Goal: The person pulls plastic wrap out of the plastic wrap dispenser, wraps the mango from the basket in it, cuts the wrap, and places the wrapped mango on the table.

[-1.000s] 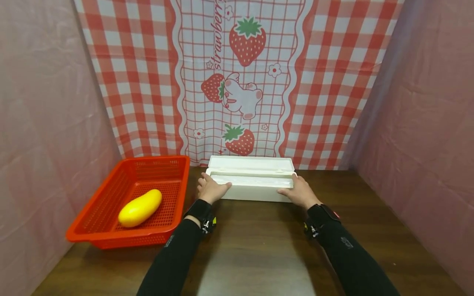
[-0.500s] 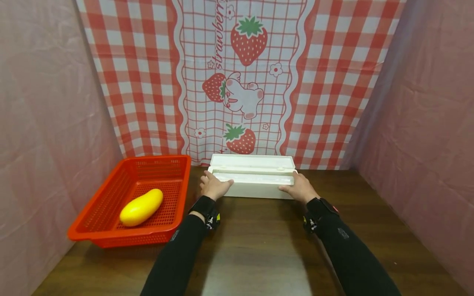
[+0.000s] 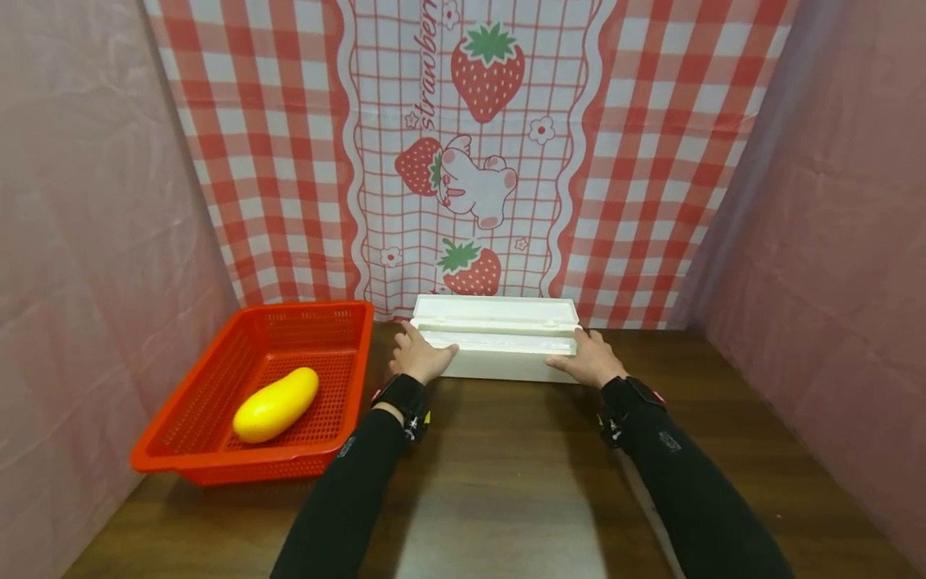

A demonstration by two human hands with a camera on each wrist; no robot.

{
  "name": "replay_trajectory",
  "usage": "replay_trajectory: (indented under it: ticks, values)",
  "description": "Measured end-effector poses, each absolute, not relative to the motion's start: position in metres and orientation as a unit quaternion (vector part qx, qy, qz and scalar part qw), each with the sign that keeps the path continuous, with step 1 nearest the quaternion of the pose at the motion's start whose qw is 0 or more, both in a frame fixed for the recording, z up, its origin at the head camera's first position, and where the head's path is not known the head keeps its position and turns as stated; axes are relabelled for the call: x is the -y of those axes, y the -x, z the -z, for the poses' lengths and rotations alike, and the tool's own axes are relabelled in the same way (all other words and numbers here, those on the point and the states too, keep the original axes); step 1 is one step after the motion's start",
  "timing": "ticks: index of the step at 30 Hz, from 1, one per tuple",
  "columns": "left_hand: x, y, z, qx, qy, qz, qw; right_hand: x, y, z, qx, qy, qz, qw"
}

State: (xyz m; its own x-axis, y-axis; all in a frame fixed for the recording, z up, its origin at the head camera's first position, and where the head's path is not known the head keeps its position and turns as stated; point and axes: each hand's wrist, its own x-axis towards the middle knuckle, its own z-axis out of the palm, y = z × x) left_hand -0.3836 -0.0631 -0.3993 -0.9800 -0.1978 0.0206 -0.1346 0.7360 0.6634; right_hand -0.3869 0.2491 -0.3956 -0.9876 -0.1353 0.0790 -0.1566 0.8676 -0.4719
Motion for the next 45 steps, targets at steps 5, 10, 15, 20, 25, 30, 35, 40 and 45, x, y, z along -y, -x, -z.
replay_trajectory:
  ticks: [5,10,15,20,25,30,35,40,45]
  values:
    - [0.059,0.392,0.391,0.962,-0.047,0.248,0.101,-0.239,0.392,0.388,0.977,-0.134,-0.141,0.089]
    - [0.062,0.399,0.383,0.976,0.046,0.188,0.103,-0.227,0.396,0.386,0.972,-0.196,-0.061,0.109]
    - [0.067,0.405,0.382,0.977,0.117,0.164,0.065,-0.223,0.400,0.387,0.976,-0.198,-0.048,0.081]
    - [0.069,0.412,0.383,0.982,0.121,0.142,0.032,-0.224,0.405,0.385,0.975,-0.209,-0.044,0.066]
    - [0.069,0.418,0.382,0.984,0.105,0.144,-0.004,-0.226,0.409,0.382,0.977,-0.199,-0.064,0.037]
    - [0.068,0.423,0.386,0.986,0.097,0.132,0.006,-0.228,0.413,0.382,0.975,-0.192,-0.102,0.036]
    - [0.068,0.426,0.389,0.987,0.079,0.129,0.057,-0.228,0.416,0.382,0.975,-0.189,-0.098,0.064]
    - [0.068,0.432,0.390,0.984,0.065,0.109,0.122,-0.227,0.418,0.381,0.978,-0.163,-0.099,0.086]
    - [0.068,0.435,0.389,0.980,0.079,0.091,0.156,-0.228,0.420,0.387,0.977,-0.143,-0.107,0.115]
